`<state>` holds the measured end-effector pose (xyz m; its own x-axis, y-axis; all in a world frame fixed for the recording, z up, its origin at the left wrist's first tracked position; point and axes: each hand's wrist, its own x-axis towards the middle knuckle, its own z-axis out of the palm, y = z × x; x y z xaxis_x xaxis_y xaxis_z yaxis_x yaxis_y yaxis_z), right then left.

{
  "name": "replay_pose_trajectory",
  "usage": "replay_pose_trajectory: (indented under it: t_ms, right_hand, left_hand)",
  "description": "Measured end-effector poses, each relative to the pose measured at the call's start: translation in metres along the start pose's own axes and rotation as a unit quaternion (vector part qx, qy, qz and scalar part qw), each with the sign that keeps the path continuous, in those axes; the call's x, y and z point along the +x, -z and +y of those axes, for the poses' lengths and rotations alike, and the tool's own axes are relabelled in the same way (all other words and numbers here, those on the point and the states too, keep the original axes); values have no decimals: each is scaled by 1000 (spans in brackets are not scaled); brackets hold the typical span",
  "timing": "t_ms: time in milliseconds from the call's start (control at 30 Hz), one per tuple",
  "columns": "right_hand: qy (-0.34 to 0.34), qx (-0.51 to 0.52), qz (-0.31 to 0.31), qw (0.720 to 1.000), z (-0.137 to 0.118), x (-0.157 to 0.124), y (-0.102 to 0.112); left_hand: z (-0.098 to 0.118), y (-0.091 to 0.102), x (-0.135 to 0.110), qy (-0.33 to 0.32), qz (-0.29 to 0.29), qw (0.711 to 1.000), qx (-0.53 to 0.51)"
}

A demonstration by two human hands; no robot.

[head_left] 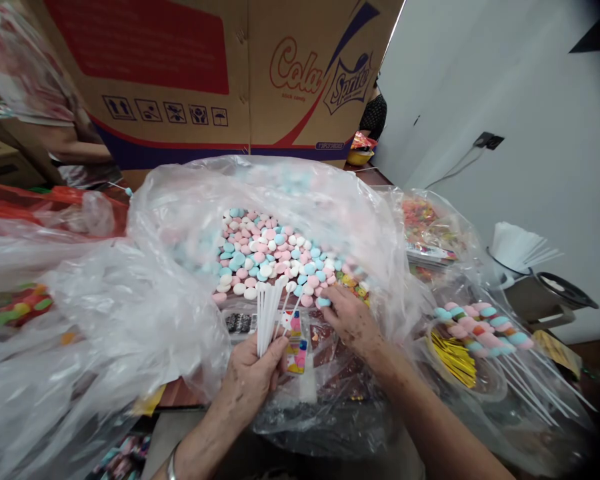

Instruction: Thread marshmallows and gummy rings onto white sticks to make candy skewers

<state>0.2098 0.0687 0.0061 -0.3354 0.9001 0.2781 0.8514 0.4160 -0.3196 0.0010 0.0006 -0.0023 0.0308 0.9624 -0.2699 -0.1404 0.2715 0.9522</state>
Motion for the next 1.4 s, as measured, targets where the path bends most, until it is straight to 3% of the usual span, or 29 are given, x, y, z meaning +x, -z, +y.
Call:
replay_pose_trajectory:
  t_ms: [467, 667, 867, 967, 1067, 1133, 1200, 1267, 1333, 1400]
  right_hand:
    - [59, -60, -4, 996, -6, 1, -3]
    - [-7, -1, 62, 998, 4, 3, -6]
    - [93, -59, 49, 993, -5, -14, -9]
    - [109, -98, 42, 988, -9, -18, -11]
    - [76, -58, 34, 995, -10, -14, -10]
    - [-11, 50, 53, 997, -10, -8, -7]
    - [-132, 228, 84, 961, -13, -1, -2]
    - [-224, 429, 103, 869, -19, 6, 6]
    - [-261, 575, 98, 769, -27, 11, 15]
    - [-275, 645, 84, 708, -34, 14, 23]
  left_hand:
    - [1, 2, 0, 2, -2, 1000, 19]
    - [1, 1, -1, 2, -11, 1000, 25]
    - [-1, 1, 0, -9, -16, 999, 28]
    - [-3, 2, 1, -9, -23, 999, 37]
    - [-7, 4, 2, -18, -31, 997, 69]
    - [-9, 5, 2, -28, -42, 994, 95]
    - [-10, 5, 1, -34, -57, 991, 115]
    - [-9, 5, 0, -38, -70, 988, 130]
    - [-8, 5, -1, -47, -77, 985, 144]
    - [-6, 4, -1, -56, -79, 983, 159]
